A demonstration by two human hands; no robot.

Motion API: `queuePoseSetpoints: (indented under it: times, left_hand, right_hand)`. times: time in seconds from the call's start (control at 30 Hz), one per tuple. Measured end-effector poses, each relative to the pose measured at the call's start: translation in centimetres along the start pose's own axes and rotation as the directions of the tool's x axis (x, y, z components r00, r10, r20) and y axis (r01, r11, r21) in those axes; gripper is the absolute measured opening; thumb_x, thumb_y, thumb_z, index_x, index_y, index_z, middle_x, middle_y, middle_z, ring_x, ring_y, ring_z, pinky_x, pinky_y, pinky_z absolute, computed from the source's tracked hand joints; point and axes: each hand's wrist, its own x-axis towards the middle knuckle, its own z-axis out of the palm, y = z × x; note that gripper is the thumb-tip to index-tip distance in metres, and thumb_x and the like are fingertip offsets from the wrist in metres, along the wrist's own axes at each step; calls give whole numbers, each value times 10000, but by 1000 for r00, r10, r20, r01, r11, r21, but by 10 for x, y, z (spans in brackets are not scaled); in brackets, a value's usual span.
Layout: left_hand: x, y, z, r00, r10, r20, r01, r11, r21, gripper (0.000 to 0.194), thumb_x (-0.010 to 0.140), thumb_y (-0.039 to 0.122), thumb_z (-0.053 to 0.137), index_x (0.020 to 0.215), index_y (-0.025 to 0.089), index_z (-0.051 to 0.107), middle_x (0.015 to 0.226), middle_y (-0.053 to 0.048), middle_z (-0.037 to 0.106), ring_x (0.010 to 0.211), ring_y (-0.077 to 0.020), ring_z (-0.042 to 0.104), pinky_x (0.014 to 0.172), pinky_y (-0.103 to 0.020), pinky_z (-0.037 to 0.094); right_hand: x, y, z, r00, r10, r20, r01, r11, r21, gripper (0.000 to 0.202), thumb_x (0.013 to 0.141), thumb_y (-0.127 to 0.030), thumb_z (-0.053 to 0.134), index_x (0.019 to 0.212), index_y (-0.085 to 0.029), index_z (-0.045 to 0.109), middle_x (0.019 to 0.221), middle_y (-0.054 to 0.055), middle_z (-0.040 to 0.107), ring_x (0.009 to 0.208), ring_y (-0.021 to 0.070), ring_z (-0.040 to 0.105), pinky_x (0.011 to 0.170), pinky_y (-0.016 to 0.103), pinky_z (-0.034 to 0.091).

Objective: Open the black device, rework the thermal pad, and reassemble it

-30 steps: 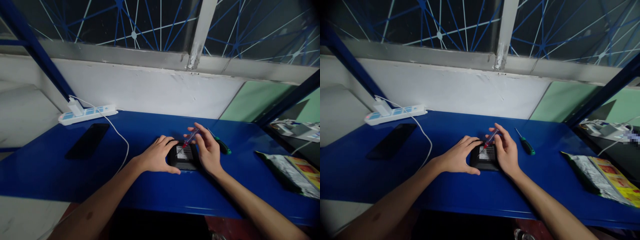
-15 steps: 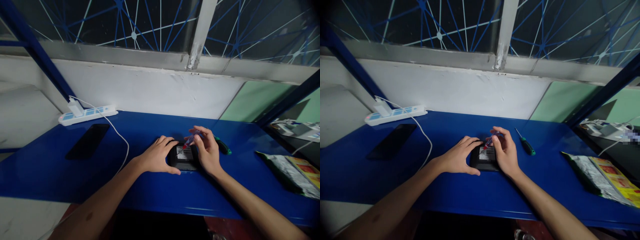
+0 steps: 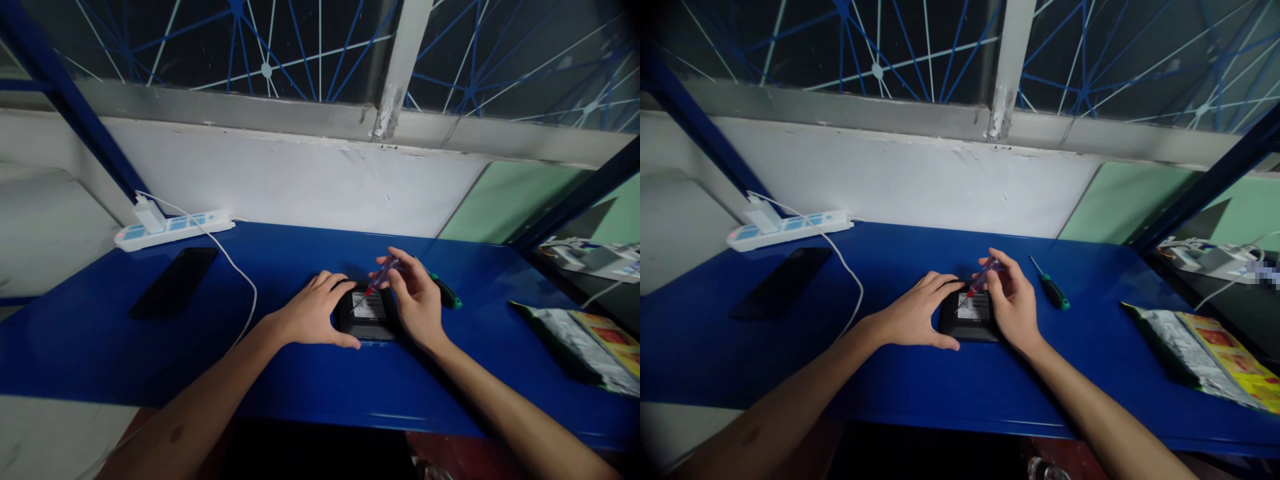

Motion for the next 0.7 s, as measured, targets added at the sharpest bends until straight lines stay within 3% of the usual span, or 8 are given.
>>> queuePoseSetpoints:
  times: [0.13,0.23,0.4,0.57,0.7]
  left_hand:
    - [0,0,0,1000,-7,10,7,1000,0,1076,645,792,745,1494,209,434,1514,-157,445,1381,-394,384,1149,-573,365]
    - [0,3,-2,999,-21,25,21,1000,8,1081,637,781,761,1482,184,448,1507,-161,450,1374,-389,392,1157,-555,365]
    - [0,3,-2,1000,-19,25,18,1000,19,1092,651,786,753,1494,171,432,1518,-168,441,1388,-386,378,1175,-546,341]
    - [0,1,0,1000,-16,14,16,1000,4,1085,651,827,721,1494,206,435,1526,-159,438,1396,-388,375,1171,-560,345]
    - [0,1,-1,1000,-15,16,15,1000,7,1093,650,829,721,1493,193,439,1529,-169,431,1401,-392,367,1178,-559,338]
  right_hand:
    - [1,0,0,997,-61,-55,55,993,-104,304,907,-351,687,1203,-289,655,986,16,671,769,148,680,719,336,610]
    - [0,-1,0,998,-48,-35,45,996,-80,294,932,-368,649,1218,-300,664,1044,27,648,807,151,688,697,322,609]
    - [-1,-1,-1,999,22,36,-24,998,58,404,1004,-378,513,1403,-319,545,1210,58,668,878,170,737,725,350,625]
    - [0,-2,0,1000,15,-16,-16,997,-74,376,940,-390,631,1303,-293,614,977,20,681,720,145,672,688,334,606]
    - [0,-2,0,1000,3,-14,-4,995,-99,323,944,-398,615,1250,-297,625,997,12,649,655,118,628,641,309,588]
